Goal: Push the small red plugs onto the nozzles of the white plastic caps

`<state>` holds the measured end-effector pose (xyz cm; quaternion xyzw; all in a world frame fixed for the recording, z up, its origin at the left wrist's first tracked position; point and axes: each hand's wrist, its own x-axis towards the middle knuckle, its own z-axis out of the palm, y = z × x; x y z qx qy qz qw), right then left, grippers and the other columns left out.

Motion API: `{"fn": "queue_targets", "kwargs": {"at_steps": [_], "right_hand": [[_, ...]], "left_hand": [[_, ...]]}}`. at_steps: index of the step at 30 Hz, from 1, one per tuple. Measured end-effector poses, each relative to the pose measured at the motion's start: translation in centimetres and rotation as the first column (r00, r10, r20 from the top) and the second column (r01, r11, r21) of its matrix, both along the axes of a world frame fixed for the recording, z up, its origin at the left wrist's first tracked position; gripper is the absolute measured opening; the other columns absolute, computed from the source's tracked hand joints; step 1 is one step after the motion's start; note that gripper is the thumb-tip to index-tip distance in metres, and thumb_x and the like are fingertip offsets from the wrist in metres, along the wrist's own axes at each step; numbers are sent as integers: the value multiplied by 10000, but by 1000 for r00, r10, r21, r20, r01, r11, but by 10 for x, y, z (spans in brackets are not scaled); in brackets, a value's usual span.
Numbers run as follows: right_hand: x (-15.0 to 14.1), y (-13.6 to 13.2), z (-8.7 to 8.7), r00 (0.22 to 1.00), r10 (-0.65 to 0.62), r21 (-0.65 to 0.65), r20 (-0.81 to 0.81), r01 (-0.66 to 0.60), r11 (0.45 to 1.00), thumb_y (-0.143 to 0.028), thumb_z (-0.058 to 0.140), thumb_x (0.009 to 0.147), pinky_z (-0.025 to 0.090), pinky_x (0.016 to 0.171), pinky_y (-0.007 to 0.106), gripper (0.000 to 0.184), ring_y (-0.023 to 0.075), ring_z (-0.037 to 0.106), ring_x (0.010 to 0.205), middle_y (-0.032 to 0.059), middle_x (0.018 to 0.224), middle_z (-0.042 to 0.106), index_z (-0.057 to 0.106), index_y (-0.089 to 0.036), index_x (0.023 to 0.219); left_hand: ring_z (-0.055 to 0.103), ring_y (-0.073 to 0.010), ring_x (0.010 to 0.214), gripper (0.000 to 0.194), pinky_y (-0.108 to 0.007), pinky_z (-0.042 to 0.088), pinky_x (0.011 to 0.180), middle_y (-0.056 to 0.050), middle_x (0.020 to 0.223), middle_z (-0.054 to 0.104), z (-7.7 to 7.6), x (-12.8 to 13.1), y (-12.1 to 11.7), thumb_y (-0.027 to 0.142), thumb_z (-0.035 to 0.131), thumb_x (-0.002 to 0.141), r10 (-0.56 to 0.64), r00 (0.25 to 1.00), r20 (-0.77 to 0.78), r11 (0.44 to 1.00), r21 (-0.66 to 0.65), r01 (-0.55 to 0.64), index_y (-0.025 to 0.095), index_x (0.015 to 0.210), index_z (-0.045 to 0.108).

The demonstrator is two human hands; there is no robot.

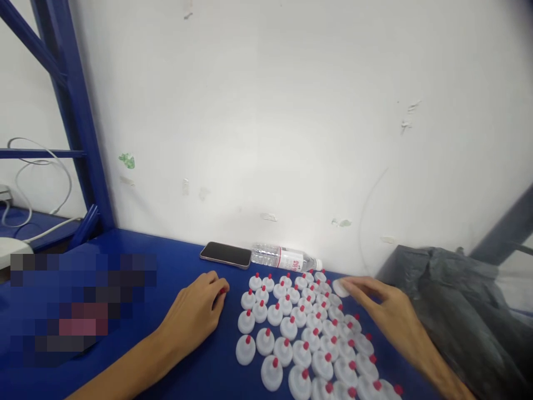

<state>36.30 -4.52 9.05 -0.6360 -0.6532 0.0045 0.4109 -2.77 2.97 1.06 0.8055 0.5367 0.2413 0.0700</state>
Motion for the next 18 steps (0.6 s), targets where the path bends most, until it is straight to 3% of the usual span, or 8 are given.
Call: {"fn": "queue_targets", "kwargs": {"at_steps": [4,7,9,14,18], "right_hand": [[-74,1,26,951,305,-68,57,-301,951,-514,700,986,669,781,346,241,243,833,831,-15,925,891,895,-373,967],[-133,12,37,867,489,-113,96,-479,871,-408,767,993,643,800,278,123,172,811,806,-61,910,883,882,-367,979],[-167,22,37,760,616,-188,207,-587,788,-271,760,1008,625,828,259,124,150,806,806,-56,910,885,872,-310,975],[-211,38,22,658,689,-256,305,-641,724,-79,830,904,587,749,210,230,126,795,750,-90,806,859,862,-306,886],[-204,32,14,708,561,-166,430,-548,820,-199,820,961,614,929,336,156,207,810,920,-42,911,873,845,-300,1076]], "left_hand": [[695,-308,1011,298,-402,482,762,-84,1061,687,12,-10,9,174,427,1049,55,995,-88,998,-15,-56,238,1001,715],[703,-288,964,282,-397,472,772,-83,1068,685,15,-14,13,156,441,1047,77,990,-116,996,-39,-82,223,998,711],[715,-263,937,269,-384,478,786,-70,1064,695,16,-15,13,148,463,1046,74,990,-119,995,-61,-81,227,1027,720],[730,-231,918,216,-352,503,774,-40,1000,716,18,-14,12,187,534,1057,93,990,-101,989,-109,-104,245,1015,737],[727,-218,953,132,-380,584,856,-38,1062,740,22,-13,11,252,622,1082,91,991,-94,985,-137,-103,209,1054,743]]}}
